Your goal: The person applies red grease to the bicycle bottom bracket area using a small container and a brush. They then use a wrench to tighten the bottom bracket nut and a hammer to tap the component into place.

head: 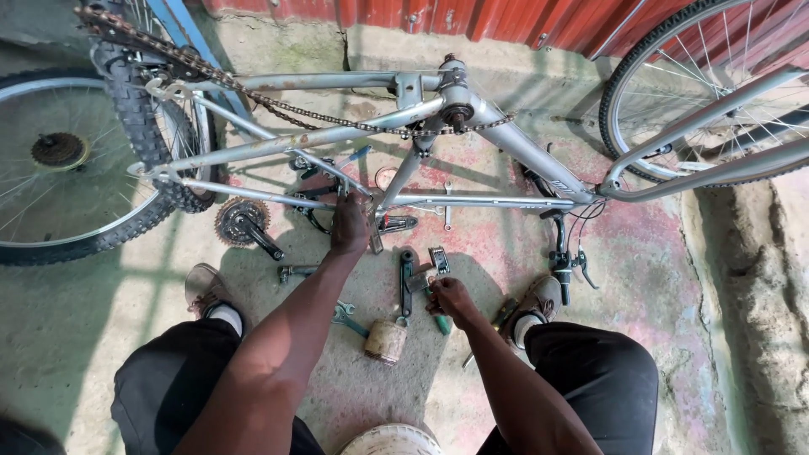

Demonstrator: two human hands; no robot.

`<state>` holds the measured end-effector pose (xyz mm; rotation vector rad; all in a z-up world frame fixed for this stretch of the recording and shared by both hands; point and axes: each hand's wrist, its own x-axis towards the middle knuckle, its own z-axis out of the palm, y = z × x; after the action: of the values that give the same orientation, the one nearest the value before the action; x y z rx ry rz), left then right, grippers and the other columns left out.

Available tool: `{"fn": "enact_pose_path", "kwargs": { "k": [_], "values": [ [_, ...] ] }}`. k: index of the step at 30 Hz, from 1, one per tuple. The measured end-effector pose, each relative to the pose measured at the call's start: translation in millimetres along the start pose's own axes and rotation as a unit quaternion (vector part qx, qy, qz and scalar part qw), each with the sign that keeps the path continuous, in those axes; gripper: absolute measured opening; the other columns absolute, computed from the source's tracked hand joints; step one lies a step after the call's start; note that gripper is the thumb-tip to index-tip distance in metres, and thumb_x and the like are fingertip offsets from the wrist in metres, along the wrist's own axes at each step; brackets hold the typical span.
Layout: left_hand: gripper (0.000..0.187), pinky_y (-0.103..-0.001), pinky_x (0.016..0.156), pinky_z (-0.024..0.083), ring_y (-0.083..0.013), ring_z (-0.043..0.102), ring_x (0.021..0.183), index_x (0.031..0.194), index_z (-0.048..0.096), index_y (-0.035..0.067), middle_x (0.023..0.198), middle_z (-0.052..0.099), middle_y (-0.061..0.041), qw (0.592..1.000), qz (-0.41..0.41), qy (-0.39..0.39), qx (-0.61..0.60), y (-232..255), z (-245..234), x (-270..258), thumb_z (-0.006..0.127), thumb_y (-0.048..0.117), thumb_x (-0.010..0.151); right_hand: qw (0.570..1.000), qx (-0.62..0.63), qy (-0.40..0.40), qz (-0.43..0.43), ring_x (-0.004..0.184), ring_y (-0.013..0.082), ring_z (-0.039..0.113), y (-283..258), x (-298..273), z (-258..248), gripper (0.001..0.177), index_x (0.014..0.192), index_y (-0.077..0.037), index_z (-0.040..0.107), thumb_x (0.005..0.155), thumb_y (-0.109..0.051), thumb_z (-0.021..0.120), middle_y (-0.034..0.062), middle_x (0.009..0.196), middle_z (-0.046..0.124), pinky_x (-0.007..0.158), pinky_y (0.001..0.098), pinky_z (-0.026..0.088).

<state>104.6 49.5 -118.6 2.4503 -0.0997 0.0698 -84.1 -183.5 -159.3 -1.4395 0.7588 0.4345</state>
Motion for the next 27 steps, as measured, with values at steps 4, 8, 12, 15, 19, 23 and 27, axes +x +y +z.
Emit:
{"fn": "enact_pose_path", "kwargs": {
  "k": [4,8,12,15,19,23,27],
  "values": [
    [0.037,-0.047,0.071,0.066,-0.0352,0.073,0.088,0.124,0.05,0.004,0.125,0.052,-0.02,0.986,0.004,-0.084,0.145,1.8,-15.7,1.6,0.071,0.017,0.096,0.999,-0.027,0.021,-0.002,0.062,0.0325,0.071,35.1,25.6,-12.0,0.048,0.105,0.011,0.062,0.099,-0.036,0.069,0.0223,0.079,0.061,0.056,0.045,0.066],
    [0.043,-0.057,0.07,0.051,-0.0421,0.069,0.082,0.134,0.044,0.017,0.098,0.071,-0.02,0.942,-0.285,-0.153,-0.087,70.4,-82.7,8.2,0.023,0.044,0.108,0.943,-0.326,0.063,0.002,0.065,0.0209,0.061,112.5,94.3,-24.0,0.028,0.087,-0.008,0.074,0.088,-0.033,0.063,0.007,0.073,0.067,0.063,0.0377,0.052],
    [0.052,-0.049,0.068,0.063,-0.036,0.071,0.084,0.131,0.044,0.007,0.12,0.051,-0.018,0.983,0.003,-0.062,0.17,33.3,-57.8,7.5,0.068,0.003,0.085,0.763,-0.635,-0.051,-0.108,0.088,0.0386,0.062,211.4,164.1,-26.6,0.056,0.093,-0.009,0.073,0.099,-0.056,0.043,0.0149,0.101,0.07,0.089,0.0495,0.046],
    [0.069,-0.055,0.068,0.058,-0.0448,0.066,0.089,0.143,0.038,0.004,0.135,0.044,-0.025,0.997,0.026,-0.031,0.07,41.4,-69.5,-1.6,0.073,0.012,0.084,0.808,-0.577,-0.104,0.054,0.131,0.0444,0.038,208.0,159.2,-17.5,0.048,0.123,-0.02,0.063,0.092,-0.056,0.053,0.014,0.136,0.054,0.11,0.0512,0.037],
    [0.061,-0.04,0.06,0.055,-0.0255,0.061,0.073,0.14,0.044,0.006,0.117,0.049,-0.015,0.997,0.03,0.053,-0.056,69.3,-92.5,-22.3,0.072,0.01,0.087,0.819,-0.547,-0.041,0.168,0.138,0.0365,0.035,212.4,167.9,2.2,0.065,0.143,-0.03,0.051,0.09,-0.063,0.067,0.0115,0.158,0.014,0.115,0.0525,0.038],
    [0.055,-0.028,0.059,0.055,-0.0124,0.059,0.073,0.135,0.049,0.008,0.11,0.051,-0.007,0.976,-0.023,0.113,-0.183,69.6,-80.0,-46.9,0.07,-0.005,0.085,0.826,-0.559,0.073,-0.03,0.106,0.0396,0.052,231.4,167.6,-2.4,0.034,0.109,-0.018,0.074,0.087,-0.043,0.074,0.0164,0.125,0.05,0.096,0.0465,0.049],
    [0.048,-0.031,0.059,0.057,-0.0148,0.062,0.075,0.132,0.05,0.007,0.116,0.05,-0.009,0.968,-0.052,0.103,-0.222,81.5,-70.5,-65.7,0.069,-0.001,0.088,0.847,-0.427,0.208,-0.24,0.069,0.0373,0.066,168.7,135.3,-10.5,0.008,0.081,-0.021,0.068,0.077,-0.015,0.064,0.0135,0.076,0.067,0.068,0.0512,0.054]
  ]
}}
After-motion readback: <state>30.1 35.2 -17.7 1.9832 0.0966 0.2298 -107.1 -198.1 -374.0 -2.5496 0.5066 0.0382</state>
